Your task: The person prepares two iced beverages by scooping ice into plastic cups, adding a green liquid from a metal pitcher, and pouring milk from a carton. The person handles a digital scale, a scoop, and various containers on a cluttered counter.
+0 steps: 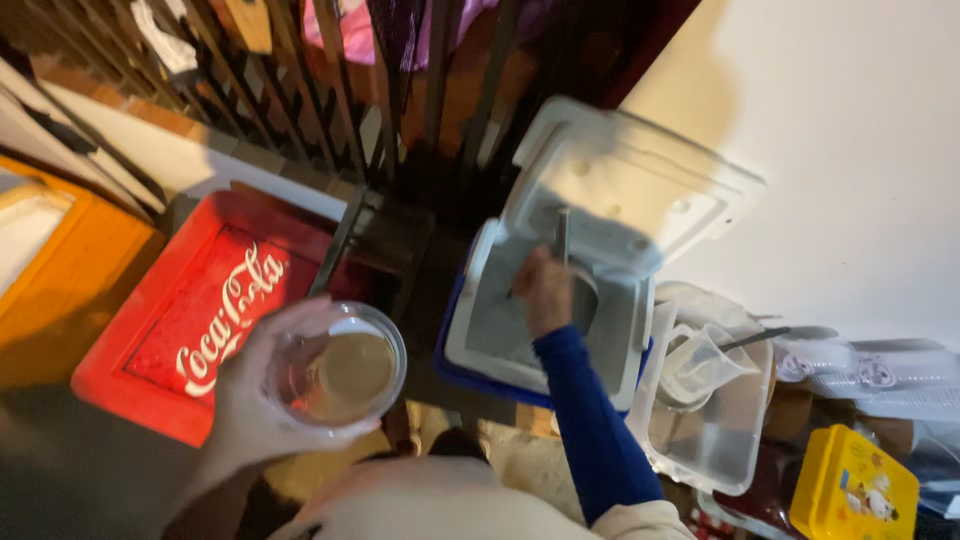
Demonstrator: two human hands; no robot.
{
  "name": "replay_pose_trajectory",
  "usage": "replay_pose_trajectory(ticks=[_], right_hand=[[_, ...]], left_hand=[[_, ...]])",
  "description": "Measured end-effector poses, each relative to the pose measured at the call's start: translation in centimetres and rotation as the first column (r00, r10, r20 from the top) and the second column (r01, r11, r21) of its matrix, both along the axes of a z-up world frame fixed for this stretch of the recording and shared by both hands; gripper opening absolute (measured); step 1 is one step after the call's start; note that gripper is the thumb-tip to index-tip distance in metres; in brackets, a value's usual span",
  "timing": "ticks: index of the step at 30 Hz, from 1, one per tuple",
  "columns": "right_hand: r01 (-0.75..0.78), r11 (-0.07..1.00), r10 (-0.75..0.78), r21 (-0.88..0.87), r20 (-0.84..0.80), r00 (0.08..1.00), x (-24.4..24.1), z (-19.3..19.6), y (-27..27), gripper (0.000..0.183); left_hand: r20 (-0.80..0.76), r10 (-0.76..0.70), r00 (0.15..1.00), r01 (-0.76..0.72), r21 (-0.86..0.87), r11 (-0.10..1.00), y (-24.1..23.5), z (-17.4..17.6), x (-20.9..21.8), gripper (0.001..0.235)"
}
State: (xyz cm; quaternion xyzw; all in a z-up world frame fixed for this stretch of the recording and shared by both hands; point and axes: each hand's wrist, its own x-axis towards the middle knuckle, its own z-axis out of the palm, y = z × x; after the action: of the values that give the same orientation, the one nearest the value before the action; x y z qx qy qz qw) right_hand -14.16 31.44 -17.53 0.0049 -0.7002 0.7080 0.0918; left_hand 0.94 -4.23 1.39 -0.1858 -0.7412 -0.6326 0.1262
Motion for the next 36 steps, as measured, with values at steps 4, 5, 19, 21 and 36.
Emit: replay_pose_trajectory(ticks=[4,5,19,21,36], right_hand=[[-0.01,0.963,-0.034,-0.27,-0.157,0.987,0.8,2.2,-0.1,0.059],[0.004,0.98,-0.029,-0.197,-0.122,0.992,0.3,1.5,-1.1,0.059],[0.341,0.925,-0.279,0.17,-0.309,0.909,20.2,22.0,14.7,0.025],[0.472,0.766,-0.402,0.436,-0.247,0.882,21.5,19.6,20.2,0.027],[-0.018,0.47,-0.294,0.882,0.176,0.939,19.4,0.6,26.3,0.023]], left_hand=[[-0.036,-0.018,0.999,0.018,0.001,1.0,-0.2,0.0,0.3,0.109],[-0.015,-0.01,1.0,0.01,0.005,1.0,-0.2,0.1,0.5,0.109],[0.224,-0.087,0.971,0.076,0.056,0.996,5.6,0.9,-1.1,0.111],[0.151,-0.153,0.977,0.146,0.052,0.988,7.7,1.1,-2.0,0.11],[0.025,-0.101,0.995,0.102,-0.043,0.994,16.5,3.5,-1.1,0.107]])
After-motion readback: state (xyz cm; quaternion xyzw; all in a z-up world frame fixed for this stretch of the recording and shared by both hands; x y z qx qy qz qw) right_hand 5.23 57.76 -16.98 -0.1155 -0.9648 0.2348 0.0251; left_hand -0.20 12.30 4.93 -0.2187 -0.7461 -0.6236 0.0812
